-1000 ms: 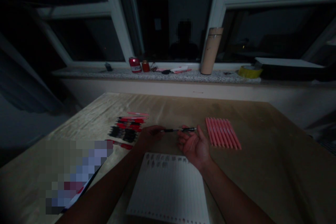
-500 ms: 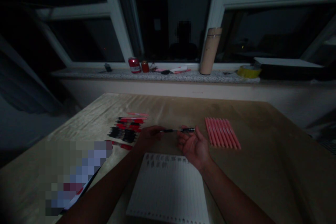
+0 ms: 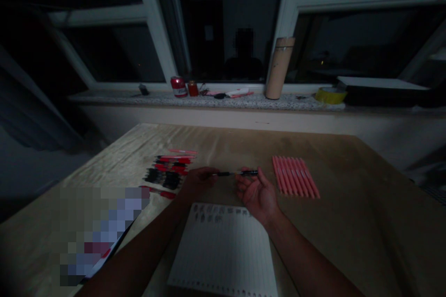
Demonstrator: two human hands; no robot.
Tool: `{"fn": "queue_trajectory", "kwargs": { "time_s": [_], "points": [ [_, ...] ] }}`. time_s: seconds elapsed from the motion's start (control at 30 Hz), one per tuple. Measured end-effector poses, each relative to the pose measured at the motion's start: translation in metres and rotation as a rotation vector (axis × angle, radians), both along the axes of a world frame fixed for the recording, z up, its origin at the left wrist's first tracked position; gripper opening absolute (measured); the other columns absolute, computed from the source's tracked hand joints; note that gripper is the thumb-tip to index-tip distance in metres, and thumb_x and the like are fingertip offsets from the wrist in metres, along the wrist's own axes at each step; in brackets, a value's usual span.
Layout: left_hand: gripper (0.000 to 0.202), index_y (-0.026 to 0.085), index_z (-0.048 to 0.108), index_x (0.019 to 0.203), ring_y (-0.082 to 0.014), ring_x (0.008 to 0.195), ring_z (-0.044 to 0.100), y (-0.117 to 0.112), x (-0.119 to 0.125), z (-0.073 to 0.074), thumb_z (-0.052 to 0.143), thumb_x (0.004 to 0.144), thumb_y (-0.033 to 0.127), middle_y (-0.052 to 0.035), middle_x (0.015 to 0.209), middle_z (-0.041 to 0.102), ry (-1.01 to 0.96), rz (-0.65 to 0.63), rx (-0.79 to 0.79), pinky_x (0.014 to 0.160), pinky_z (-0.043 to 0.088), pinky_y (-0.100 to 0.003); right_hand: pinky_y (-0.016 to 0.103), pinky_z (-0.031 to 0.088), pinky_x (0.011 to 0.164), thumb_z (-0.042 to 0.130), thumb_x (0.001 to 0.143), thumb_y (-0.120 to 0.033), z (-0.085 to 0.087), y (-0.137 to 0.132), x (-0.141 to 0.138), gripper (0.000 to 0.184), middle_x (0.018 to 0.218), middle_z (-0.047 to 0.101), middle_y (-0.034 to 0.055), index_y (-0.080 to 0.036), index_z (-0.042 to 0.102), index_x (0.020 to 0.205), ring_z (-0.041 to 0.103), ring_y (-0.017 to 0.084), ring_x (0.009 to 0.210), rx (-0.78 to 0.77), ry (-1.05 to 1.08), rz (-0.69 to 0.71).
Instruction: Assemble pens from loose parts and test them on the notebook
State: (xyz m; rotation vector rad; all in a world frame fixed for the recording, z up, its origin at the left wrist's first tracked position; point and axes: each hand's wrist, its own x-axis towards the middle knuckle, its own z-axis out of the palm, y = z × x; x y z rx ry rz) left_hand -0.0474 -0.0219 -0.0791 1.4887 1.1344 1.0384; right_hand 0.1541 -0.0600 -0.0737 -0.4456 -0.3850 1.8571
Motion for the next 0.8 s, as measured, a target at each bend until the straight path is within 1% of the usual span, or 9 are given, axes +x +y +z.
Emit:
{"fn": "queue_trajectory", "kwargs": {
  "time_s": [0.17, 0.33, 0.6, 0.8],
  "points": [
    [0.039, 0.011, 0.068, 0.094, -0.0119, 0.062, 0.056, -0.0017, 0.0005, 0.0026, 0.068, 0.067, 0.038, -0.0058, 0.074, 0.067, -0.004, 0.001, -0.002, 0.056, 0.042, -0.022, 0.033, 0.045, 0.064, 0.047, 0.084, -0.047, -0.0018, 0.0006, 0.0003, 0.034, 0.08, 0.07, 0.009, -0.019, 0.065, 0.089, 0.06, 0.018, 0.067, 0.016, 0.011, 0.008],
    [0.038, 0.011, 0.068, 0.093, -0.0108, 0.058, 0.055, -0.0025, 0.0011, 0.0055, 0.068, 0.066, 0.038, -0.0048, 0.071, 0.066, -0.001, 0.009, -0.008, 0.055, 0.041, -0.021, 0.033, 0.044, 0.063, 0.046, 0.082, -0.053, 0.0003, -0.0013, 0.0005, 0.041, 0.079, 0.069, 0.0086, -0.018, 0.066, 0.092, 0.059, 0.018, 0.066, 0.011, 0.049, 0.025],
    [0.039, 0.011, 0.068, 0.094, -0.0103, 0.057, 0.053, -0.0007, -0.0005, 0.0021, 0.067, 0.068, 0.039, -0.004, 0.068, 0.065, 0.007, -0.005, 0.01, 0.054, 0.04, -0.021, 0.031, 0.043, 0.061, 0.049, 0.084, -0.046, -0.001, 0.0, -0.0006, 0.032, 0.075, 0.069, 0.0082, -0.019, 0.065, 0.088, 0.059, 0.018, 0.064, -0.013, 0.024, 0.002],
    [0.037, 0.011, 0.069, 0.092, -0.0108, 0.058, 0.054, -0.0018, 0.0002, 0.0034, 0.068, 0.066, 0.039, -0.0038, 0.068, 0.065, 0.001, 0.0, 0.02, 0.054, 0.04, -0.021, 0.031, 0.043, 0.059, 0.05, 0.082, -0.047, 0.0007, -0.0006, -0.001, 0.032, 0.072, 0.069, 0.007, -0.019, 0.065, 0.086, 0.059, 0.017, 0.062, -0.013, 0.025, 0.0]
  ]
}}
